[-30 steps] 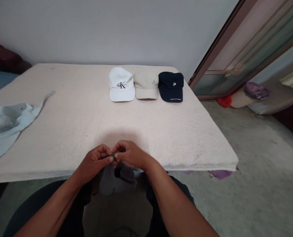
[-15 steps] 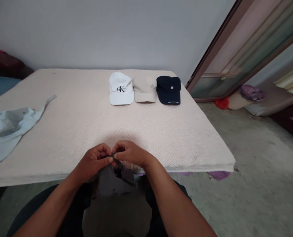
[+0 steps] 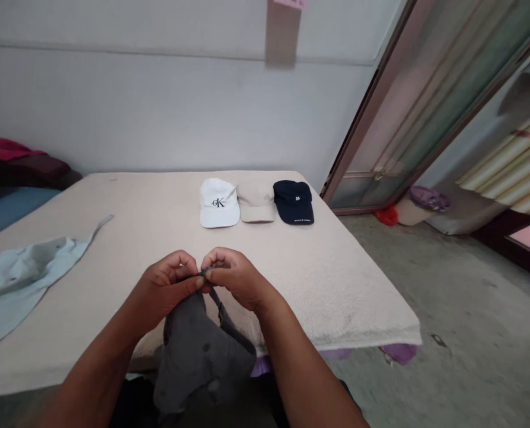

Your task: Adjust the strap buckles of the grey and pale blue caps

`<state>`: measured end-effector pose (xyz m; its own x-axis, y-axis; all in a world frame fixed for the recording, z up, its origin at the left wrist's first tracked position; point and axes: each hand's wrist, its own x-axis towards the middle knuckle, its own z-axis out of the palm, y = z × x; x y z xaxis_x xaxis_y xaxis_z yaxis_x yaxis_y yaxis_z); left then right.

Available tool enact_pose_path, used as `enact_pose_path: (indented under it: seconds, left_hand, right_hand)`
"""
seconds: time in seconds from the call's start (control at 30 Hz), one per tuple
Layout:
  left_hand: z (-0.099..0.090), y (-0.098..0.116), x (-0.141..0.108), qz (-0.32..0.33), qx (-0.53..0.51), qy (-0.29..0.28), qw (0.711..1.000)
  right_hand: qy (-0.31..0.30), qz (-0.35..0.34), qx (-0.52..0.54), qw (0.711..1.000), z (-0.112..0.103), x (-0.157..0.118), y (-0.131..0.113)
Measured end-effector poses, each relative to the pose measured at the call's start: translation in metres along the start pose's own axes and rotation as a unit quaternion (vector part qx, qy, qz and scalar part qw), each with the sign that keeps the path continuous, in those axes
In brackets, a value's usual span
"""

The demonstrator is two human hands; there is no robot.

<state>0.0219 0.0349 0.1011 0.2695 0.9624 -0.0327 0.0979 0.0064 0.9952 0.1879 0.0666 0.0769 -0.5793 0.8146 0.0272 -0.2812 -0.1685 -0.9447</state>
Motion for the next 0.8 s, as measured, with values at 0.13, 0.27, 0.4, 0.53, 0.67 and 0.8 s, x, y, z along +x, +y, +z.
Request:
enact_pose_path:
  seconds: [0.13,0.27,0.4,0.53,0.67,0.8]
  left_hand:
    - [0.003,-0.017,0.013,-0.014,0.016,0.016,1.0]
    - [0.008,-0.039,0.024,-0.059,0.019,0.037,0.997]
    - [0.01,-0.061,0.029,-0.104,-0.027,0.039,0.993]
    - [0.008,-0.078,0.028,-0.131,-0.047,0.044,0.989]
    - [0.007,-0.088,0.028,-0.153,-0.053,0.04,0.986]
    - [0.007,-0.091,0.03,-0.158,-0.047,0.044,0.985]
  right_hand:
    - [0.024,0.005,-0.001,1.0,-0.011,0.007,0.009]
    - [0.066,0.01,-0.02,0.998,-0.025,0.008,0.029]
    - [0.081,0.031,-0.016,0.996,-0.034,0.006,0.047]
    - [0.085,0.074,-0.017,0.993,-0.037,0.005,0.061]
    - [0.103,0.097,-0.008,0.99,-0.035,0.008,0.067]
    - [0.103,0.093,-0.021,0.99,-0.034,0.013,0.07]
